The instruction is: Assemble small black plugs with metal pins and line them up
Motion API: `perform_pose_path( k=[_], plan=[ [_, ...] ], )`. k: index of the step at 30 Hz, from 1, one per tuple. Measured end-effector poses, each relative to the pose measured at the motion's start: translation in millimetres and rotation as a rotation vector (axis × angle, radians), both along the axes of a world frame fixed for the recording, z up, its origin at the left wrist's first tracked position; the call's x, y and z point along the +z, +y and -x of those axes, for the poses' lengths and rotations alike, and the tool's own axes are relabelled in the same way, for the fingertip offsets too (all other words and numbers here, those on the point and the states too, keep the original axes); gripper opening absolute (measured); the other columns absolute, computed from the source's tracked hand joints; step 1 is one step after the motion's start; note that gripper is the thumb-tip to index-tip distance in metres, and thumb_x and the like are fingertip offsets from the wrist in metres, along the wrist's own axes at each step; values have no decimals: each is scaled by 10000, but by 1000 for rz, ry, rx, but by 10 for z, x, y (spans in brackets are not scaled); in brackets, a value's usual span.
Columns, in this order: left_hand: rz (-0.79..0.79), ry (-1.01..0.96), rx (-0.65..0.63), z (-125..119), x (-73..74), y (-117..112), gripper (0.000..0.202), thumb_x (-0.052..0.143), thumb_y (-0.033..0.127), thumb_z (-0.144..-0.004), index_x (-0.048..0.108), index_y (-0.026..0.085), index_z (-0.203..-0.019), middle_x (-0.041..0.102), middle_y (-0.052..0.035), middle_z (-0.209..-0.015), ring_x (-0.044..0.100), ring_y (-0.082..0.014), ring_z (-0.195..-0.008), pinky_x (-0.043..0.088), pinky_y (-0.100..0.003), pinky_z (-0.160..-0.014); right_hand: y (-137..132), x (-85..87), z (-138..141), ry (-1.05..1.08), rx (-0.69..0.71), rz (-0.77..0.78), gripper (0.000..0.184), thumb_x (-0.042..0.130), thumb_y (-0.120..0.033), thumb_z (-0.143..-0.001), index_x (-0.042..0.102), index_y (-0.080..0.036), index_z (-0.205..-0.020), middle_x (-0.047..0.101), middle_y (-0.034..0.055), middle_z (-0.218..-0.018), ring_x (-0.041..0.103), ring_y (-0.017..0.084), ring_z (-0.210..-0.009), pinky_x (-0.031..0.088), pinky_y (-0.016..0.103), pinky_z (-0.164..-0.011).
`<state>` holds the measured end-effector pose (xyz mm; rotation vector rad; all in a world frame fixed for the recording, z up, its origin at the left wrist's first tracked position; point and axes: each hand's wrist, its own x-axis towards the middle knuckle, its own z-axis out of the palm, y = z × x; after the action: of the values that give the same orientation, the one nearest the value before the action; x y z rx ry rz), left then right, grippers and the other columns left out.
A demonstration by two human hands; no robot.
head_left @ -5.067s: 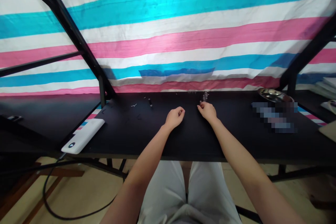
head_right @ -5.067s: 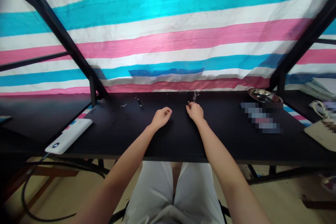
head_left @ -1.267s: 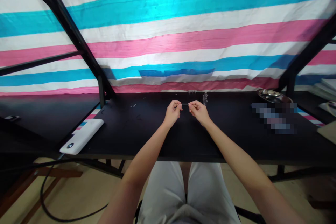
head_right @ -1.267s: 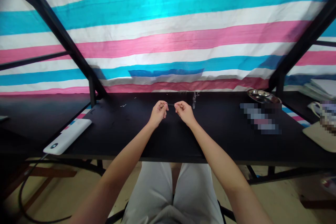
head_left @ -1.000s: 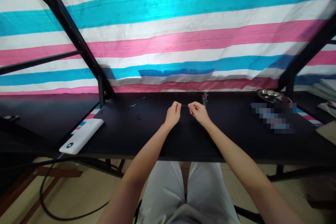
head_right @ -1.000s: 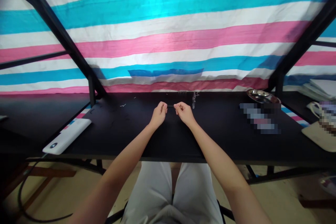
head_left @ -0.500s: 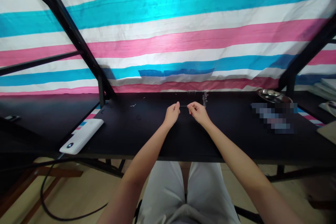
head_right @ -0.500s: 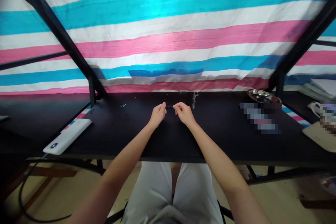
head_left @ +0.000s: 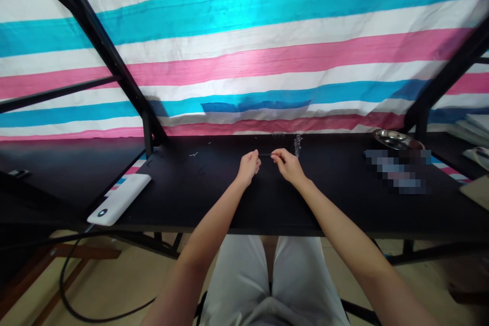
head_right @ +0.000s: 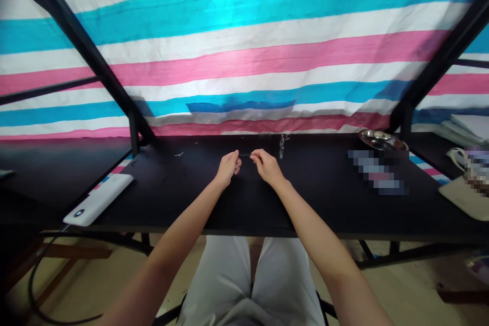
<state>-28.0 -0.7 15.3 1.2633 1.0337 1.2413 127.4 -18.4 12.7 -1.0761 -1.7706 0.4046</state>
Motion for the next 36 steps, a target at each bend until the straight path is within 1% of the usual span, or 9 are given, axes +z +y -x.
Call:
perform_pose_path(
  k=[3,6,9,12,16,20,23,29,36],
  plan=[
    [27,1,-19,30,6,18,418,455,545,-798,355,179,-620,408,69,-454,337,-29,-286,217,-166,-318,17,-21,-12,-7,11,-48,243,411,-378,-872,543,-190,-951,594,53,-800,580,152,-720,450,278,-732],
    [54,12,-105,34,25,-2,387,474,557,-784,420,179,-724,496,52,-531,418,-50,-308,254,-167,-315,28,-37,-17,-27,7,-48,241,401,-375,-880,537,-192,-959,597,60,-823,585,157,-735,456,283,-734],
    [1,30,-138,19,29,-26,388,510,553,-766,437,175,-722,474,66,-506,409,-46,-307,259,-164,-317,20,-48,-8,-34,11,-98,233,402,-372,-885,536,-194,-952,595,54,-805,583,155,-718,463,281,-712],
    [-11,46,-66,10,13,-22,422,484,570,-775,451,163,-672,413,77,-435,359,-37,-290,239,-166,-319,3,-63,13,-14,31,-166,214,415,-359,-886,538,-192,-941,592,45,-790,585,147,-690,467,272,-680],
    [18,53,22,27,-12,19,445,478,564,-783,437,159,-604,376,74,-384,329,-35,-289,232,-170,-325,-8,-82,32,-11,40,-181,202,421,-345,-887,543,-191,-935,592,41,-783,583,141,-680,467,265,-662],
    [30,21,102,62,-28,57,433,463,547,-798,433,160,-605,371,77,-389,310,-29,-286,217,-164,-321,-13,-69,18,25,-32,-182,211,426,-358,-882,541,-192,-945,600,41,-800,578,140,-684,467,272,-667],
    [-6,30,77,68,-32,60,389,474,511,-804,464,151,-657,440,66,-449,326,-23,-288,216,-160,-312,-15,-49,1,104,-111,-164,237,432,-391,-873,537,-190,-939,594,35,-789,569,137,-674,468,275,-661],
    [-57,99,-71,40,-28,34,258,571,386,-772,488,146,-817,613,7,-687,406,-10,-318,263,-147,-313,7,-52,-9,223,-184,-136,257,444,-417,-858,538,-189,-934,587,40,-823,561,140,-703,469,283,-674],
    [-121,190,-61,37,-90,47,185,628,224,-713,533,138,-846,587,12,-759,447,-3,-352,309,-147,-343,2,-42,6,280,-208,-132,267,445,-429,-852,541,-193,-931,584,44,-836,565,153,-746,466,295,-697]
  ],
)
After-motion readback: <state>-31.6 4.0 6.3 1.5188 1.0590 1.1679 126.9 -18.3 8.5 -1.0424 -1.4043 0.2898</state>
